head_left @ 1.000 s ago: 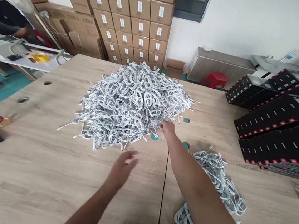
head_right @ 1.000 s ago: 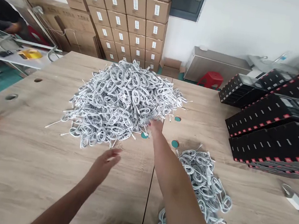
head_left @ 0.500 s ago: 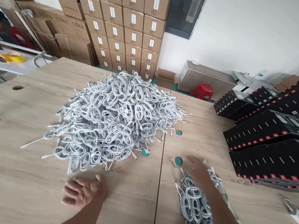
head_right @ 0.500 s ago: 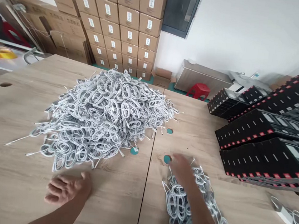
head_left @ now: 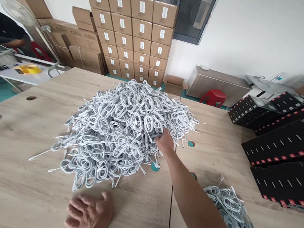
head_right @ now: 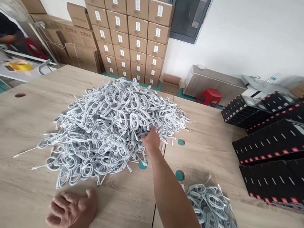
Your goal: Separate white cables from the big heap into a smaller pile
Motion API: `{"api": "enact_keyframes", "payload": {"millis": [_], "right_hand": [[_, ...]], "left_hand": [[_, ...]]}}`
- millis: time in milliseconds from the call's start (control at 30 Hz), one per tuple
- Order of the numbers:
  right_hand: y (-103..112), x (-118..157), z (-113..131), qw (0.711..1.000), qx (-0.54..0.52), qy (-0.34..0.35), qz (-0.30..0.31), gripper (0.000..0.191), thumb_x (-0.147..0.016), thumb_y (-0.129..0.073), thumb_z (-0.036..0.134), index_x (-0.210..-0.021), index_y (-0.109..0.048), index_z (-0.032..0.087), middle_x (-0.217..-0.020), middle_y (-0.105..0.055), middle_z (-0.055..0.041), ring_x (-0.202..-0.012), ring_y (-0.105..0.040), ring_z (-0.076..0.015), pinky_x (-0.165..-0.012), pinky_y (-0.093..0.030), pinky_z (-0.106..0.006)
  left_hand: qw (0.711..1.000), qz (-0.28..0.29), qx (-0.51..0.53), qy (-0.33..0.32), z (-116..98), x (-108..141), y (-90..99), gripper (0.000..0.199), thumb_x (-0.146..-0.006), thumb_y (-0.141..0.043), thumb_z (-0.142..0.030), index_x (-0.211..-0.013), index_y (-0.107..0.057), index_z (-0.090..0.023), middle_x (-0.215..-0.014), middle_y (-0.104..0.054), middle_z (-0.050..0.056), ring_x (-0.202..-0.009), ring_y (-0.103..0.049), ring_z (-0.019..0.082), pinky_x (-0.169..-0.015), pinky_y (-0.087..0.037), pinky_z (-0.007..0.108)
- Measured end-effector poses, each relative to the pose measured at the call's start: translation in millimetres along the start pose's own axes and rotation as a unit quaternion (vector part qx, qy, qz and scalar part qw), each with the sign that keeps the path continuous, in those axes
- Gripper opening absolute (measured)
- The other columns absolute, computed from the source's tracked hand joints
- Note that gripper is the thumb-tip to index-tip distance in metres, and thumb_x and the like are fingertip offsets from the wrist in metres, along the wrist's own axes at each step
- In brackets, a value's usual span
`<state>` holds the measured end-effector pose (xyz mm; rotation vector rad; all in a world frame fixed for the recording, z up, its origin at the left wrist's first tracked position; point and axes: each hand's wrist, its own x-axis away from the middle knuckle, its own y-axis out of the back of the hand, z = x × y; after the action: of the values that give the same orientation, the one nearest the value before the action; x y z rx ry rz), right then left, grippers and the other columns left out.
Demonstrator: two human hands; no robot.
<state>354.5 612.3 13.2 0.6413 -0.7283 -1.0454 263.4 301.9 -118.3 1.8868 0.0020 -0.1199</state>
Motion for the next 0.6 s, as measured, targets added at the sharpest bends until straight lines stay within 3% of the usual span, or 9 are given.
{"api": "enact_keyframes", "payload": {"millis": [133, 233, 300, 400, 533, 600], "right_hand": [[11.5, -5.0, -0.7, 1.000, -0.014, -0.012, 0.016, 0.034, -0.077, -0.066, 0.028, -0.110, -0.062, 0.020, -0.093, -0.071, -0.0078, -0.083, -0.067, -0.0248, -0.065, -0.046, -0.030], [14.2, 3.8, -20.6, 0.984, -0.175, -0.006, 0.038, 0.019, -0.073, -0.066, 0.031, -0.090, -0.061, 0.023, -0.071, -0.062, 0.0016, -0.065, -0.059, -0.0176, -0.057, -0.040, -0.027], [13.6, 17.4, -39.0, 0.946, -0.320, 0.000, 0.047, 0.018, -0.071, -0.066, 0.035, -0.081, -0.060, 0.023, -0.060, -0.052, 0.0062, -0.054, -0.048, -0.0128, -0.052, -0.036, -0.025], [13.9, 43.2, -62.2, 0.868, -0.494, 0.007, 0.051, 0.026, -0.065, -0.072, 0.041, -0.078, -0.062, 0.021, -0.056, -0.045, 0.0085, -0.049, -0.035, -0.0081, -0.047, -0.027, -0.023], [24.1, 71.6, -73.4, 0.771, -0.633, -0.012, 0.073, 0.038, -0.059, -0.086, 0.042, -0.083, -0.065, 0.020, -0.062, -0.048, 0.0076, -0.051, -0.035, -0.0063, -0.048, -0.023, -0.022], [35.5, 83.6, -76.6, 0.740, -0.667, -0.013, 0.082, 0.042, -0.059, -0.090, 0.043, -0.084, -0.066, 0.021, -0.065, -0.050, 0.0066, -0.053, -0.036, -0.0062, -0.048, -0.024, -0.022]], "left_hand": [[1.000, 0.006, 0.006, 0.020, -0.3, -3.6, -3.0, 0.095, -0.087, -0.038, -0.059, -0.160, -0.017, 0.000, -0.169, -0.017, 0.028, -0.157, -0.014, 0.041, -0.123, -0.014, 0.070], [1.000, 0.002, 0.013, 0.019, 4.1, -7.0, -9.3, 0.099, -0.085, -0.042, -0.061, -0.160, -0.018, -0.001, -0.169, -0.018, 0.028, -0.157, -0.014, 0.041, -0.123, -0.014, 0.070], [1.000, -0.009, 0.020, 0.012, 6.4, -7.4, -13.6, 0.098, -0.085, -0.042, -0.061, -0.159, -0.020, -0.001, -0.168, -0.020, 0.028, -0.157, -0.015, 0.041, -0.123, -0.015, 0.071], [0.999, -0.023, 0.030, 0.003, 7.3, -5.8, -18.3, 0.096, -0.088, -0.040, -0.059, -0.160, -0.015, -0.002, -0.169, -0.016, 0.028, -0.158, -0.011, 0.040, -0.123, -0.012, 0.071], [0.999, -0.027, 0.045, 0.005, 5.8, -4.9, -22.0, 0.095, -0.088, -0.038, -0.058, -0.161, -0.012, -0.004, -0.169, -0.015, 0.028, -0.158, -0.010, 0.042, -0.121, -0.011, 0.074], [0.998, -0.025, 0.055, 0.009, 5.0, -6.0, -23.7, 0.095, -0.088, -0.038, -0.058, -0.161, -0.012, -0.004, -0.169, -0.016, 0.029, -0.157, -0.012, 0.043, -0.120, -0.011, 0.075]]}}
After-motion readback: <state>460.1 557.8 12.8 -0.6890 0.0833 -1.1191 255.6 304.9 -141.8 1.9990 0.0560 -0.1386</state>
